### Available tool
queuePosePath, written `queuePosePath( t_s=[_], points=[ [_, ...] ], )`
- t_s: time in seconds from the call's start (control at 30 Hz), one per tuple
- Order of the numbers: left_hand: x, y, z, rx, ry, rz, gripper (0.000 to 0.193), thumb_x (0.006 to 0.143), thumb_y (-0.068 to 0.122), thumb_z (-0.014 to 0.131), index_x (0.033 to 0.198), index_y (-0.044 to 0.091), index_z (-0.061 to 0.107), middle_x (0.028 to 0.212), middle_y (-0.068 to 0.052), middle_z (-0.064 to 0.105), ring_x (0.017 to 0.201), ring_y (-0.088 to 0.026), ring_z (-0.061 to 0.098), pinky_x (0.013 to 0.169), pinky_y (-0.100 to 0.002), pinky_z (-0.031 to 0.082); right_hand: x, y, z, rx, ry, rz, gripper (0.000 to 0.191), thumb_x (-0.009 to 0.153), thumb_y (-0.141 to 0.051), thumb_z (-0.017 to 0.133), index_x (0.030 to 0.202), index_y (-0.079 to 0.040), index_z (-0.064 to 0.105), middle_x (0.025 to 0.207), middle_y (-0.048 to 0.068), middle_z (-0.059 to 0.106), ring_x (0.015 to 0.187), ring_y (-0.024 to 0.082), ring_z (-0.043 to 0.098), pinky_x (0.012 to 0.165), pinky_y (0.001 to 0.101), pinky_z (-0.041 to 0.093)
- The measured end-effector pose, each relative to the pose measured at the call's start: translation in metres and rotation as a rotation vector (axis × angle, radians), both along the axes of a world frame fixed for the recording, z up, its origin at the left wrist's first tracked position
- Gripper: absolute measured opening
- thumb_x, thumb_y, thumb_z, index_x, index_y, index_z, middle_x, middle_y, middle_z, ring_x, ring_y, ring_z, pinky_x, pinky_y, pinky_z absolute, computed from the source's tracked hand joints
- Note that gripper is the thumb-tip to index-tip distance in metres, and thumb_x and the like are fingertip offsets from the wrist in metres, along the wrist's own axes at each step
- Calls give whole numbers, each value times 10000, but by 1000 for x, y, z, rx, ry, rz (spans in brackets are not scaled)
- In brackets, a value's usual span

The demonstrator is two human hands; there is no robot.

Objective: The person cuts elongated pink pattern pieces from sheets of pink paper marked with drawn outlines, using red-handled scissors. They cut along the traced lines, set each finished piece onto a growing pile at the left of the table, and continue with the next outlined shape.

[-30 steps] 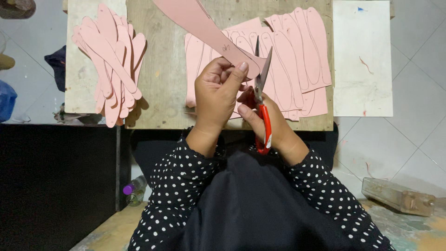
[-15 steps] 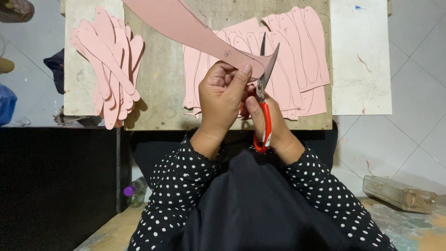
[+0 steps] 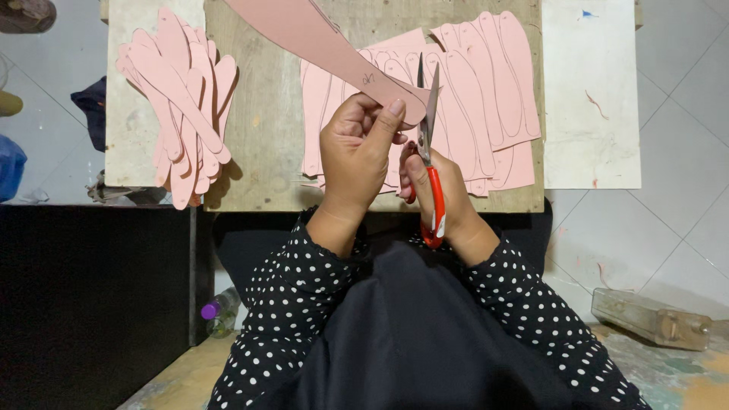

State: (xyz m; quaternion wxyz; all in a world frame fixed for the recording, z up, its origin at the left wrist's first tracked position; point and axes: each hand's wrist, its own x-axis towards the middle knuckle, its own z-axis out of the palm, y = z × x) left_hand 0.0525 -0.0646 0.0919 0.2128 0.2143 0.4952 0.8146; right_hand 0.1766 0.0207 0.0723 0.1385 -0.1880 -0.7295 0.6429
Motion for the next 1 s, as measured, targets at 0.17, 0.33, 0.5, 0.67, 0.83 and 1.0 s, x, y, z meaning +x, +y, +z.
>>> queuePosePath(
  t_s=[0.17, 0.33, 0.5, 0.67, 0.83, 1.0],
  points=[
    [-2, -2, 2, -25, 8, 14, 165, 1027, 137, 685, 1057, -25, 694, 891, -44, 725, 751, -68, 641, 698, -235, 541, 0, 1, -4, -30, -38, -9, 518, 1041, -517, 495, 947, -14, 576, 790, 15, 570, 655, 81, 564, 597, 218, 486],
    [-3, -3, 2, 2, 8, 23, 206, 1029, 156, 684, 1122, -28, 700, 956, -36, 734, 818, -67, 653, 725, -246, 553, 0, 1, -2, -64, -47, 2, 502, 1040, -508, 508, 928, -22, 571, 774, 7, 552, 641, 69, 530, 579, 212, 467],
    [-3, -3, 2, -6, 16, 30, 241, 1057, 188, 677, 1189, -12, 713, 966, -28, 719, 836, -70, 641, 738, -253, 554, 1, 0, 3, -82, -65, 21, 484, 1033, -505, 526, 910, -38, 565, 754, -12, 518, 623, 60, 487, 551, 213, 440],
    [-3, -6, 2, -74, 62, 60, 297, 1052, 236, 655, 1242, 12, 701, 980, -11, 728, 851, -61, 649, 735, -243, 556, 1, -3, 5, -79, -57, 32, 489, 1026, -514, 536, 878, -48, 553, 710, -23, 497, 594, 59, 469, 532, 219, 439],
    [-4, -5, 0, -103, 82, 71, 293, 1065, 235, 640, 1241, 10, 706, 953, -2, 722, 838, -60, 641, 717, -240, 536, 0, -3, 2, -44, -77, 25, 497, 1018, -514, 538, 839, -50, 555, 639, -19, 506, 533, 63, 483, 488, 228, 427],
    [-6, -6, -1, -70, 99, 50, 304, 1084, 212, 611, 1302, 11, 676, 962, 5, 683, 851, -62, 610, 740, -242, 531, 0, -3, 0, 18, -116, 15, 501, 1020, -502, 534, 805, -51, 563, 580, -4, 515, 479, 72, 495, 450, 237, 410]
  ],
)
